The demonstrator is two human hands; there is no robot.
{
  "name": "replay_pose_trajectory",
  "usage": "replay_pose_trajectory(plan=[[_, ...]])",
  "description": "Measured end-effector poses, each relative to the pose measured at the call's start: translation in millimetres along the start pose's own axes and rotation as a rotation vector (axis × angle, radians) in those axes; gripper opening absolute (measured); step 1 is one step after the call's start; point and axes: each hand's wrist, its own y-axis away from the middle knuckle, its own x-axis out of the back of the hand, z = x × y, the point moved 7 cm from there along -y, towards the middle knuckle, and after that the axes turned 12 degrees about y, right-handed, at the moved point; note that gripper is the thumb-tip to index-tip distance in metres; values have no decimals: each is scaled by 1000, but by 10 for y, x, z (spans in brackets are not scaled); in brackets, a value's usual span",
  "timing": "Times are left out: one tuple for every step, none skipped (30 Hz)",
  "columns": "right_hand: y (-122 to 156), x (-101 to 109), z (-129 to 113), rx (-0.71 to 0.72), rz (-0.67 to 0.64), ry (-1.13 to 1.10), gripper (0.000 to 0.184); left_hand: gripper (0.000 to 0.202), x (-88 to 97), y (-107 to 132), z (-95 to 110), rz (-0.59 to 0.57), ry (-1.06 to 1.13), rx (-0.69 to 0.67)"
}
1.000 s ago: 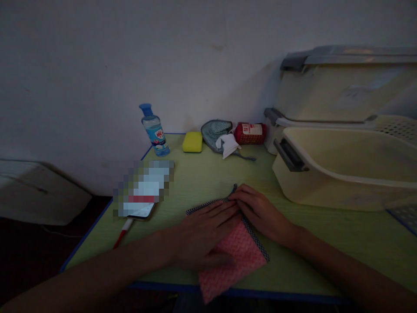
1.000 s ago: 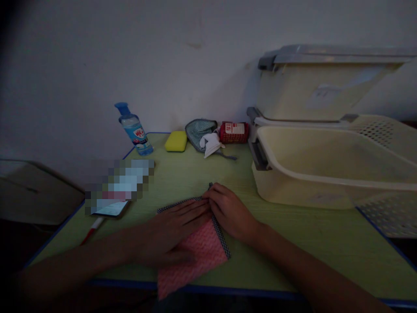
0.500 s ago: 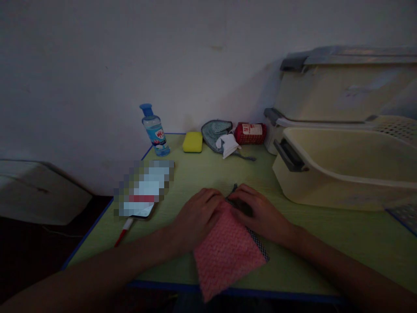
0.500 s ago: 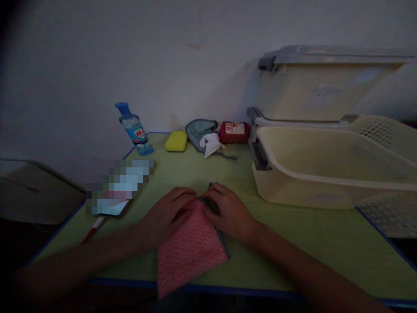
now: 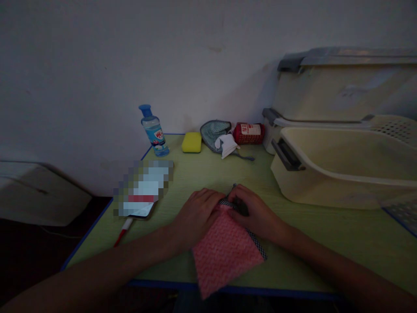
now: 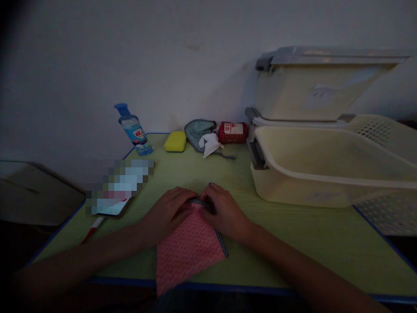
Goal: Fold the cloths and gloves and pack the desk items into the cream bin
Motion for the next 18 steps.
replay_pose_trajectory(plan=[[4, 0, -14, 11, 3, -15, 18, 22, -2, -2, 0, -2, 5, -1], [8, 1, -27, 21, 5, -29, 19, 22, -6, -4, 0, -4, 11, -3], [12, 2, -39, 31, 8, -42, 19, 22, -10, -5, -3, -5, 18, -7], [16, 5, -48, 39, 13, -54, 20, 22, -13, -6, -6, -4, 22, -10], [20, 7, -57, 50, 18, -65, 20, 22, -16, -6, -9, -4, 21, -14], [23, 9, -64, 61, 22, -75, 20, 21, -21, -7, -12, -6, 19, -18], [25, 12, -67, 70, 25, -81, 20, 21, -25, -7, -14, -9, 15, -21], [27, 14, -68, 75, 27, -83, 20, 20, -30, -8, -14, -16, 12, -24], [28, 16, -66, 78, 26, -81, 20, 19, -34, -9, -13, -23, 13, -27], [28, 18, -61, 77, 23, -76, 19, 18, -36, -9, -9, -28, 19, -29], [26, 20, -53, 70, 19, -68, 17, 17, -35, -10, -7, -29, 28, -28], [24, 25, -43, 60, 16, -61, 15, 16, -31, -10, -5, -26, 37, -25], [22, 33, -34, 48, 16, -57, 12, 15, -25, -10, -2, -20, 45, -22], [19, 45, -25, 36, 20, -57, 9, 15, -18, -8, 2, -11, 52, -20], [15, 60, -17, 23, 29, -62, 5, 15, -11, -7, 8, -2, 57, -22], [12, 77, -11, 12, 42, -70, 2, 15, -7, -4, 15, 4, 60, -26], [10, 94, -7, 5, 56, -79, 2, 16, -5, -2, 23, 10, 65, -31], [7, 108, -5, 0, 68, -87, 4, 17, -2, 0, 28, 16, 70, -35]])
